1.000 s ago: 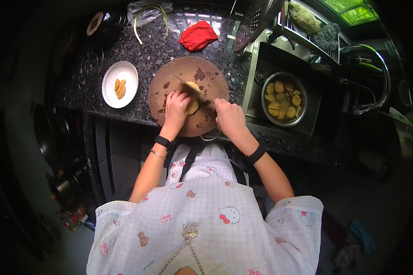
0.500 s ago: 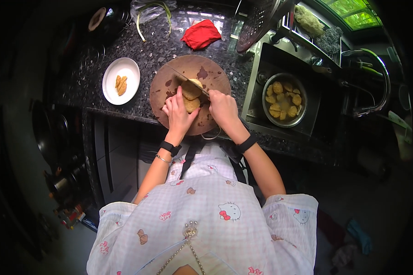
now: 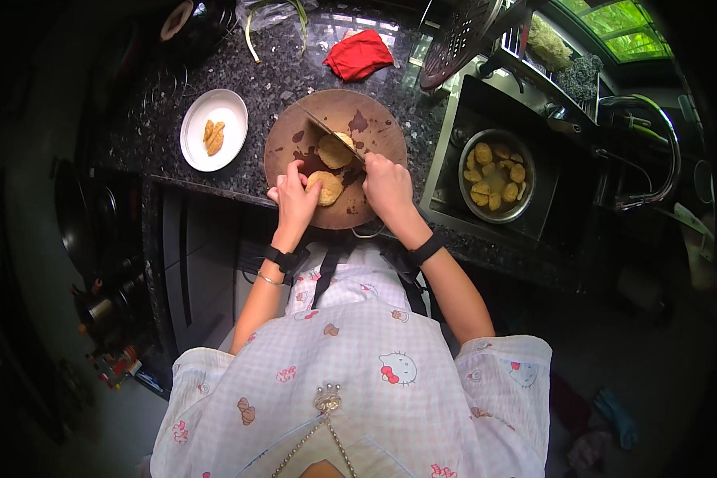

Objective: Cutting pieces of tofu on a wooden cutting board with a large cleaver.

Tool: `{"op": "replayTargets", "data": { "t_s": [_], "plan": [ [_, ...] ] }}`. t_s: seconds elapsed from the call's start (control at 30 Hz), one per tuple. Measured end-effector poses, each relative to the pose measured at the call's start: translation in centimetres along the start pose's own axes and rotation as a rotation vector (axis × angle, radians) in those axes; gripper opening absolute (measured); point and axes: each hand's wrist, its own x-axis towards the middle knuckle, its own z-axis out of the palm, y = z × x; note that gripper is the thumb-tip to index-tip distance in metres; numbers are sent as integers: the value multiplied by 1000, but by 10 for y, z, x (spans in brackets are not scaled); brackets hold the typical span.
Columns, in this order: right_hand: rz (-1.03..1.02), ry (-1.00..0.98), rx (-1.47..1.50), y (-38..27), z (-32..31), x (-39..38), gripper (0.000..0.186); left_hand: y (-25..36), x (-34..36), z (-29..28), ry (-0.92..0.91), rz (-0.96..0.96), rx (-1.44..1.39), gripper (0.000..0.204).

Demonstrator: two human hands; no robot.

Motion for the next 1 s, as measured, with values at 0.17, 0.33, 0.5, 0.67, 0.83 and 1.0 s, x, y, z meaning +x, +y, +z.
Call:
{"op": "replayTargets", "data": {
  "t_s": [0.17,0.33,0.5,0.67,0.83,1.0],
  "plan": [
    [3,-26,-30,-3,1,0,3,-2,17,-15,69,321,95,24],
    [-11,-63,-26,-13,-15,-3,7,6,45,-6,-40,525,202,21],
    [14,10,-83,-18,12,14,8,7,48,-2,-25,582,267,13],
    [14,15,-16,-31,-6,6,6,-2,46,-1,-9,572,237,15],
    [108,-21,19,-27,-11,-18,6,3,46,-3,-4,561,225,17],
    [138,-26,7,-30,-6,-26,6,3,44,-2,13,540,254,16]
  ]
}}
